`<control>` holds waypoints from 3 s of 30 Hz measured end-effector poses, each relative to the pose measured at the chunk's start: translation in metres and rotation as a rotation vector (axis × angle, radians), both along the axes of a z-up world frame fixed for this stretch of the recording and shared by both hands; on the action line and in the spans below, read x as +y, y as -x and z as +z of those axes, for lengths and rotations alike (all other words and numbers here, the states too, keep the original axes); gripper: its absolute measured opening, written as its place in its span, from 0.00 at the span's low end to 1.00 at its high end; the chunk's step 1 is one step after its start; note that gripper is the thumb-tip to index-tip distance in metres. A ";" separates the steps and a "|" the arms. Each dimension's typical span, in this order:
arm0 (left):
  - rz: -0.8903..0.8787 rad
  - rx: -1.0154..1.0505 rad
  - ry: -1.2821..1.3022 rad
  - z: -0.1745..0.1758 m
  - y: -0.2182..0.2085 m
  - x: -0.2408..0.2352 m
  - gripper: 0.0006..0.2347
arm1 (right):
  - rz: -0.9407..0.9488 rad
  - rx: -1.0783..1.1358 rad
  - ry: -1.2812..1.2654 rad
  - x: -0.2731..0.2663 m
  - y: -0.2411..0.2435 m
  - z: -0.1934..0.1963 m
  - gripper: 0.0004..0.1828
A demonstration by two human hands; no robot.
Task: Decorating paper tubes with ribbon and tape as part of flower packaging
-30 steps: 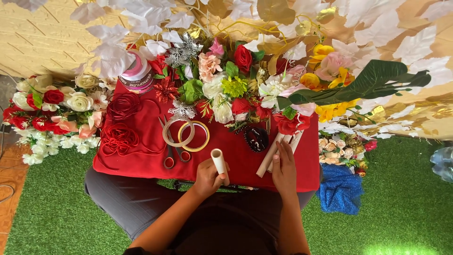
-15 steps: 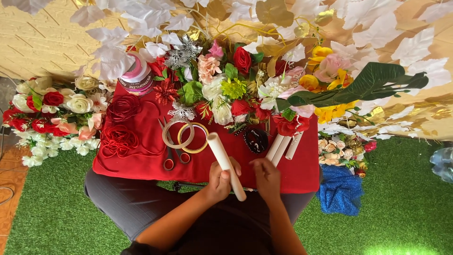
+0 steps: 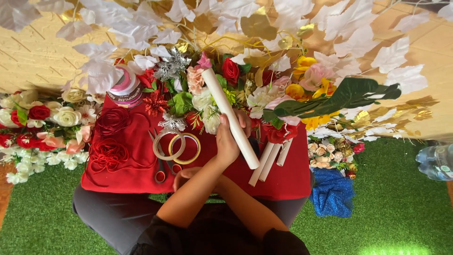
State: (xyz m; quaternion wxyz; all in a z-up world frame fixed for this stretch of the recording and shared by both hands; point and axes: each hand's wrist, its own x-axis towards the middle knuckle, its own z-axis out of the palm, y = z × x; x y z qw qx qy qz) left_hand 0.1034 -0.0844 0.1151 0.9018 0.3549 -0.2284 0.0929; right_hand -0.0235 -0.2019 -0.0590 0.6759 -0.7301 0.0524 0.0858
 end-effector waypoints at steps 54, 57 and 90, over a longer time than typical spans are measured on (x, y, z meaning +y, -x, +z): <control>0.424 0.222 -0.182 -0.065 -0.003 0.163 0.25 | 0.653 -0.019 -0.111 0.092 -0.111 0.089 0.17; 0.463 0.246 -0.122 -0.096 -0.002 0.196 0.24 | 0.625 -0.236 0.253 0.126 -0.094 0.137 0.25; 0.905 0.451 -0.635 -0.138 -0.001 0.225 0.22 | 0.205 -0.207 0.740 0.073 -0.027 0.103 0.12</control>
